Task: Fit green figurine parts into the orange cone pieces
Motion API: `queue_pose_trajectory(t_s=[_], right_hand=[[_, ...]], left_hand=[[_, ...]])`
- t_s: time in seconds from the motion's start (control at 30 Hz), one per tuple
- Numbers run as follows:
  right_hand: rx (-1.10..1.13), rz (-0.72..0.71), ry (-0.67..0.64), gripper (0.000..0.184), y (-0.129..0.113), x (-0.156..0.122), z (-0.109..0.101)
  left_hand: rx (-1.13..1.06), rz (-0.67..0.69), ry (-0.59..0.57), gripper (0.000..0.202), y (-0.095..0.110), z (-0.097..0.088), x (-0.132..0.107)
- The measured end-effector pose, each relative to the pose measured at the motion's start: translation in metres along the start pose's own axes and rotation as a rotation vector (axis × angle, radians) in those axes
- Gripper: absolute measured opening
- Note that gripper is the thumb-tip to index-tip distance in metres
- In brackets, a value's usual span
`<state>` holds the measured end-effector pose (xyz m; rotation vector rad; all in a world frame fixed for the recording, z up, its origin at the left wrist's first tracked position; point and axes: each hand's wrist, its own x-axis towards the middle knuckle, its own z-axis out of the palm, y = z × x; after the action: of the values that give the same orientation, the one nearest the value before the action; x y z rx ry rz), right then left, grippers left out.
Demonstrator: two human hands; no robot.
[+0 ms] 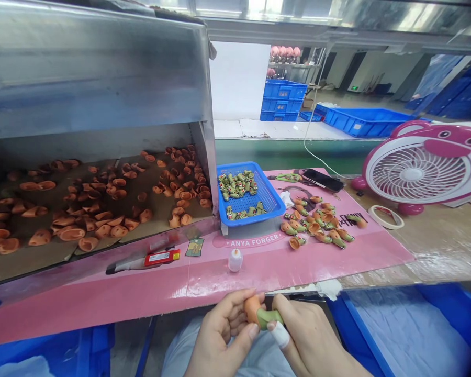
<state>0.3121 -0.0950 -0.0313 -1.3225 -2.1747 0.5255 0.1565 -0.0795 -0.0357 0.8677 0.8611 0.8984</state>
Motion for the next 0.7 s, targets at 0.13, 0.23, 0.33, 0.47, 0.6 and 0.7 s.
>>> queue_pose_trajectory(t_s=[0.13,0.23,0.33,0.47,0.6,0.7], right_hand=[[-0.003,0.01,0.0,0.015,0.0007,0.0001,-0.0003],[-0.011,0.003,0.007,0.016,0.0009,0.0008,0.0007],[-0.019,0.002,0.009,0.015,0.0007,0.0007,0.0023],[-0.016,0.008,0.007,0.015,0.0004,-0.0011,0.0029],[-0.012,-0.006,0.03,0.017,0.0003,-0.0012,0.002],[0.004,0.009,0.063,0.022,-0.0008,0.0003,0.0013]], left_hand=[[0.003,0.002,0.005,0.033,-0.0002,0.0003,0.0001],[0.003,-0.001,0.005,0.033,-0.0004,0.0004,0.0],[-0.005,-0.005,0.002,0.033,-0.0006,0.0006,-0.0002],[-0.008,0.003,0.001,0.032,0.0003,0.0013,-0.0004],[0.03,0.068,-0.008,0.03,0.0009,0.0015,-0.0006],[0.197,0.224,0.03,0.028,-0.0014,0.0007,-0.0009]])
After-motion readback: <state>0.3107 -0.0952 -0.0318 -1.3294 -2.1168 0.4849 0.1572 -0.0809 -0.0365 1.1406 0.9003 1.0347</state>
